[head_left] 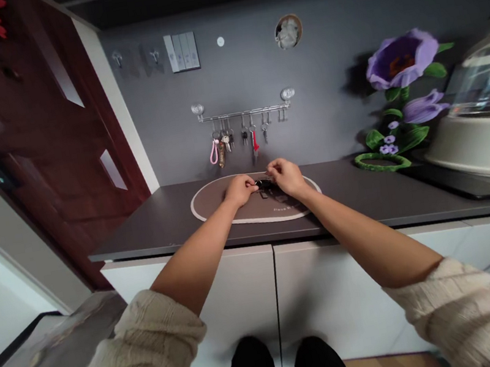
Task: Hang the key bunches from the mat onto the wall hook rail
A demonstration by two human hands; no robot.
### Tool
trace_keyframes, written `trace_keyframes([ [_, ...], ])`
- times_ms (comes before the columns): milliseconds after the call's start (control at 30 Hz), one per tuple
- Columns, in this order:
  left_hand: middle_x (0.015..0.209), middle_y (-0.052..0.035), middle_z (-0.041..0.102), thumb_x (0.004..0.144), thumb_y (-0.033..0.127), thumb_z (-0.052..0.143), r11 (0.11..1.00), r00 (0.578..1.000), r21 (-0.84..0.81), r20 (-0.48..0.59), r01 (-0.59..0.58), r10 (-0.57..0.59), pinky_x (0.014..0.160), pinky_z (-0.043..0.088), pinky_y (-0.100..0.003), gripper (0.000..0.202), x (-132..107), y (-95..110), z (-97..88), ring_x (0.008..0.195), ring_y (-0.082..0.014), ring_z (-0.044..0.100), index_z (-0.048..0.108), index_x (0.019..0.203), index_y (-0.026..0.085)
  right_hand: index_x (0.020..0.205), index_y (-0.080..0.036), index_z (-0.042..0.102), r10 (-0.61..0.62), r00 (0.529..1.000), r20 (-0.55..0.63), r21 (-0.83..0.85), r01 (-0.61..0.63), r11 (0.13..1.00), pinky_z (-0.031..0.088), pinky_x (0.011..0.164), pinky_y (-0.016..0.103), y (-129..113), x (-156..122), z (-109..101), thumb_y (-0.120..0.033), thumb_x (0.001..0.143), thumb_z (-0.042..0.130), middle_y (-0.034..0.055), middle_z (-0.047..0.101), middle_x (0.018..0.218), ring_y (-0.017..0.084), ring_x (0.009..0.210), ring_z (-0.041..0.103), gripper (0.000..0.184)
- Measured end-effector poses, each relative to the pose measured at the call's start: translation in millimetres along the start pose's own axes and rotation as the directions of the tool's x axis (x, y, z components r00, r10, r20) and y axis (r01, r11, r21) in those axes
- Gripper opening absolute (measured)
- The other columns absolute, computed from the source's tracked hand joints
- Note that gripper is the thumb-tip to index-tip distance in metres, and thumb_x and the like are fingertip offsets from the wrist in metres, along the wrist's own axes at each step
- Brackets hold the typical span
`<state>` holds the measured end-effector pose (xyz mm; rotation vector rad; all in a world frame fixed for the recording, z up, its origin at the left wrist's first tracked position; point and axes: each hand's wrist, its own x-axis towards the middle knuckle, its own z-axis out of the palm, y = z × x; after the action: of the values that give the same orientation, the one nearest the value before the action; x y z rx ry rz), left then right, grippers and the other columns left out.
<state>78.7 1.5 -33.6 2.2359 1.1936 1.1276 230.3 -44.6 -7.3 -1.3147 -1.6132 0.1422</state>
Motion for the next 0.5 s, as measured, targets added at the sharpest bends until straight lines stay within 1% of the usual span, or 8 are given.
trace_keyframes([
  [100, 0.065, -0.0006, 0.060, 0.066, 0.019, 0.061, 0.997, 1.000, 0.079, 0.004, -0.006, 0.006, 0.061, 0.037, -0.024, 0.007, 0.4, -0.6, -0.2, 0.060, -0.0112, 0.049, 0.063, 0.071, 0.015, 0.079, -0.016, 0.057, -0.056, 0.998, 0.008, -0.095, 0.056, 0.994, 0.041, 0.068, 0.026, 1.7, 0.2, 3.3, -0.018, 0.076, 0.045, 0.0030, 0.061, 0.069, 0.012, 0.062, 0.053, 0.013],
  [200, 0.067, -0.0014, 0.060, 0.068, 0.018, 0.059, 0.993, 1.000, 0.114, -0.012, -0.016, 0.018, 0.063, 0.037, -0.025, 0.006, 0.6, 0.6, -0.8, 0.063, -0.0121, 0.049, 0.063, 0.070, 0.015, 0.082, -0.015, 0.058, -0.098, 0.994, 0.038, -0.154, 0.103, 0.983, 0.040, 0.069, 0.026, 4.5, 0.1, 6.9, -0.017, 0.076, 0.044, 0.0044, 0.062, 0.073, 0.013, 0.066, 0.053, 0.016],
  [367, 0.077, -0.0033, 0.058, 0.072, 0.017, 0.054, 0.985, 0.994, 0.168, -0.090, -0.045, 0.061, 0.071, 0.037, -0.026, 0.008, -0.1, 2.8, -3.4, 0.073, -0.0139, 0.049, 0.062, 0.071, 0.016, 0.083, -0.015, 0.059, -0.114, 0.991, 0.066, -0.214, 0.126, 0.969, 0.039, 0.069, 0.026, 6.3, 0.2, 9.1, -0.015, 0.075, 0.043, 0.0053, 0.062, 0.075, 0.013, 0.068, 0.053, 0.017],
  [500, 0.079, -0.0037, 0.056, 0.075, 0.018, 0.050, 0.985, 0.989, 0.166, -0.132, -0.047, 0.070, 0.075, 0.036, -0.027, 0.011, -0.4, 3.9, -4.4, 0.077, -0.0148, 0.049, 0.060, 0.072, 0.017, 0.084, -0.015, 0.059, -0.116, 0.989, 0.087, -0.235, 0.134, 0.963, 0.039, 0.068, 0.026, 5.4, 0.3, 8.7, -0.016, 0.075, 0.045, 0.0054, 0.062, 0.075, 0.014, 0.067, 0.053, 0.017],
])
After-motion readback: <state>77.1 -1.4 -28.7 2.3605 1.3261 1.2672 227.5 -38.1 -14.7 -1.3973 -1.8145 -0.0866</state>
